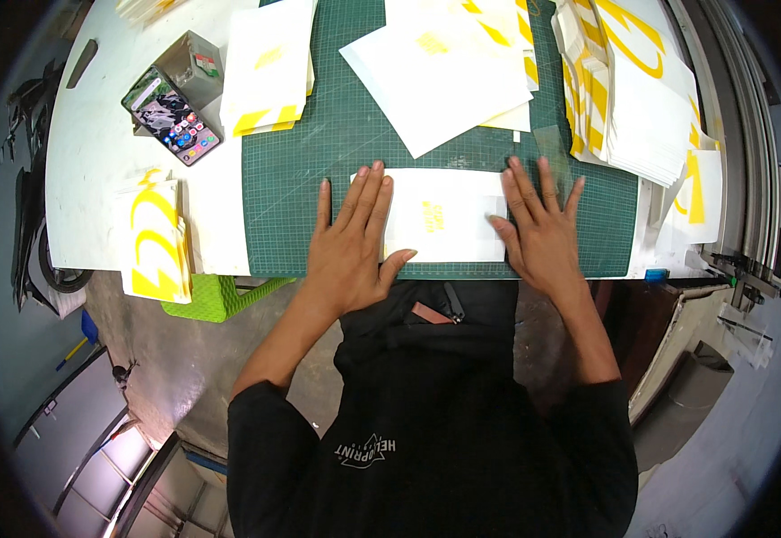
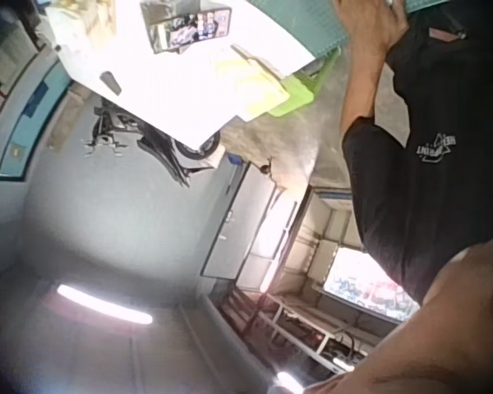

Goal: The person repeatedly picks up white paper sheets with yellow printed designs from a stack, folds each sheet in half, and places the folded sheets into a growing pile on a green cutting mat. The process is continuous and repetitive throughout the clip.

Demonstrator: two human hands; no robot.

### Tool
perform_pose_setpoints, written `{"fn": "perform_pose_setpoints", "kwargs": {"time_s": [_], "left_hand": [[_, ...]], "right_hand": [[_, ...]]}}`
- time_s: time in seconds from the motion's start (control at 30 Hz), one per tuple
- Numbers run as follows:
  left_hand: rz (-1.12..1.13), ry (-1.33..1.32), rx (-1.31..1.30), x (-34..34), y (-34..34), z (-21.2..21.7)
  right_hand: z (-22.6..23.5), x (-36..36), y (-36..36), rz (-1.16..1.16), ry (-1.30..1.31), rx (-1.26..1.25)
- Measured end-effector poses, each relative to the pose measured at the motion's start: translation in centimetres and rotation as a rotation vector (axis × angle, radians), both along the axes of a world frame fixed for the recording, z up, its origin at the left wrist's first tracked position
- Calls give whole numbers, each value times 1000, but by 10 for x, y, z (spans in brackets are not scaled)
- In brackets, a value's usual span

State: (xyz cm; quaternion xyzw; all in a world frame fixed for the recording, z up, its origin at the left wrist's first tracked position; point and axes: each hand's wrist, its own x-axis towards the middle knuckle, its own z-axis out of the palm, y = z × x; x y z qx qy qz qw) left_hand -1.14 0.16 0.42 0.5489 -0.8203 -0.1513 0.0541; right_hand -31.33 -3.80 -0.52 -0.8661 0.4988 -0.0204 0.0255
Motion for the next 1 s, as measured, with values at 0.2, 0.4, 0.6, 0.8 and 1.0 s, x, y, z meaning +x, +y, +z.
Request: {"fn": "perform_pose_setpoints", "kwargs": {"time_s": [0.2, 0.4, 0.6, 0.8, 1.0], "left_hand": [[4, -12, -26, 0, -1, 1], [-19, -17, -43, -2, -4, 0], [5, -29, -56, -1, 1, 1], [-7, -4, -58, -3, 0, -2], [0, -4, -79, 0, 2, -2]], "right_hand": [[11, 37, 11, -170, -59, -110], [-12, 96, 12, -52, -313, -45], [-4, 33, 15, -330, -44, -91], [-5, 60, 93, -182, -217, 181], [5, -15, 82, -333, -36, -136]]}}
